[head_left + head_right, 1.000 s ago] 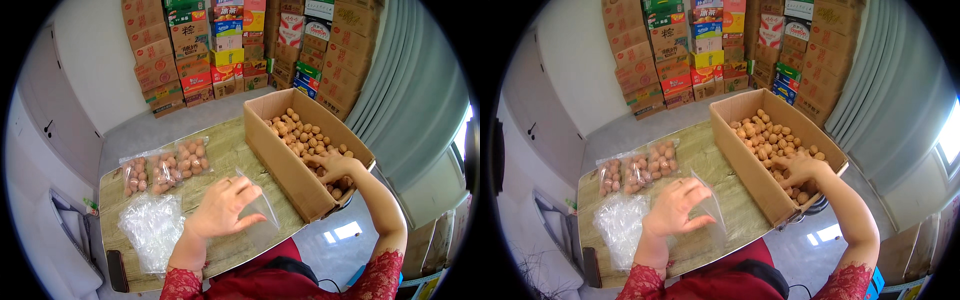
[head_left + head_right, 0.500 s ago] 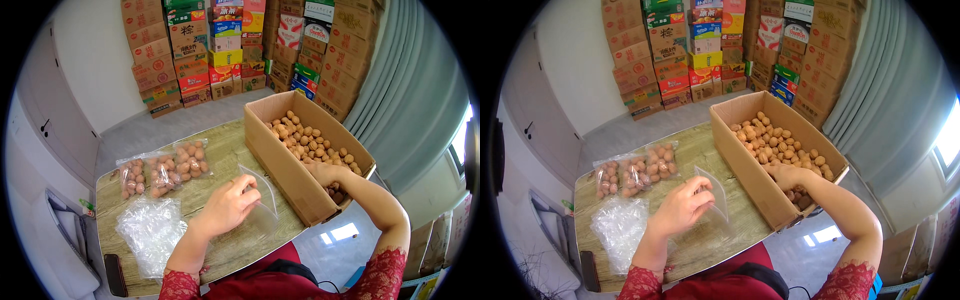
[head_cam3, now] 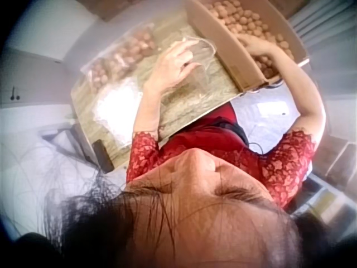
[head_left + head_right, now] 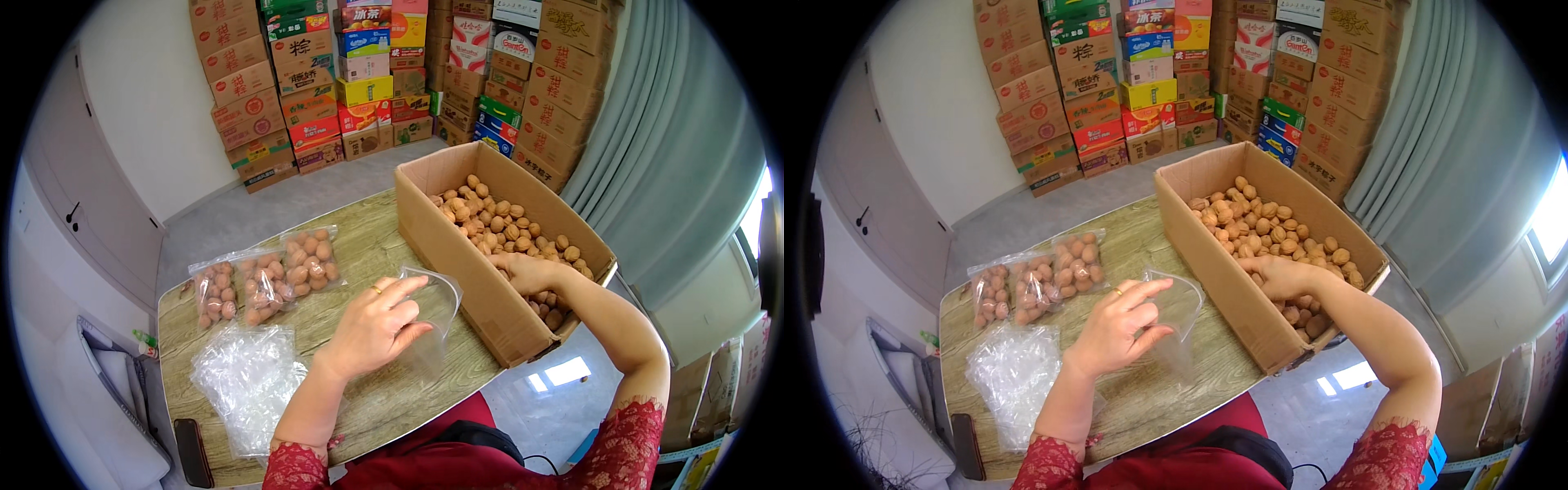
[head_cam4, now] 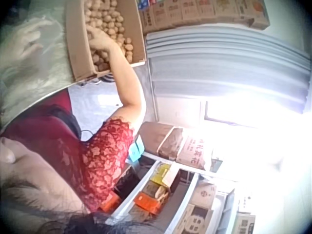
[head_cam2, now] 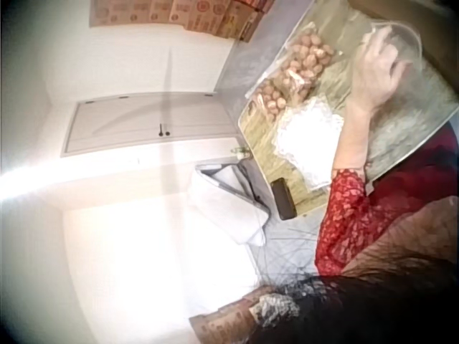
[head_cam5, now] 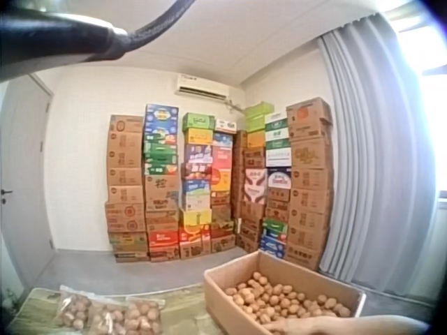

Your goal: The person places walnuts from a cardboard box into plastic bags by hand and seals the bags.

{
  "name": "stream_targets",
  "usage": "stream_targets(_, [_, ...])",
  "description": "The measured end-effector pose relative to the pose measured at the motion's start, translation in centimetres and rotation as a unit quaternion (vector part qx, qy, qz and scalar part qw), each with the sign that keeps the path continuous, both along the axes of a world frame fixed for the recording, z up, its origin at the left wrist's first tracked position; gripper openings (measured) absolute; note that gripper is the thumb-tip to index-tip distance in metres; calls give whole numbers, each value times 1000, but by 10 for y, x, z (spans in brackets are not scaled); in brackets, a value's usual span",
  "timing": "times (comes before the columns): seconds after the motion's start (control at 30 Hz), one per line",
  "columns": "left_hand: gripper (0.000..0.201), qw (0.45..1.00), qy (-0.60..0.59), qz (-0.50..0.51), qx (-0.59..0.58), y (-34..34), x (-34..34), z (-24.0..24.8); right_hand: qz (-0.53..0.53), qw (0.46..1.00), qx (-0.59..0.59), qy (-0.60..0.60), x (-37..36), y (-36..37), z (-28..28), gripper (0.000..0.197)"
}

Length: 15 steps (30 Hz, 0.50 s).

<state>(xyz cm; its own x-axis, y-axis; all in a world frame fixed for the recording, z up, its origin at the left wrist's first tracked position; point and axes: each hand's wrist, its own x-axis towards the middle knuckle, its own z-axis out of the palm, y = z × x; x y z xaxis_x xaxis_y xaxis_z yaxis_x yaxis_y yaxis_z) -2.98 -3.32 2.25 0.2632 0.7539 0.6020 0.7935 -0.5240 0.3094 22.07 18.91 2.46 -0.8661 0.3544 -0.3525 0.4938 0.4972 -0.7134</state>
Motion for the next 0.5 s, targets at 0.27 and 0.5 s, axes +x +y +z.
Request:
stream_targets(0.27, [22,998,-63,-24,-12,0,8,-3,-84,993,77,12,-5,-14,32,39])
stream_targets(0.5, [22,998,-49,-9,-33,1,9,-13,-153,909,27,388,-50,-71,80,31])
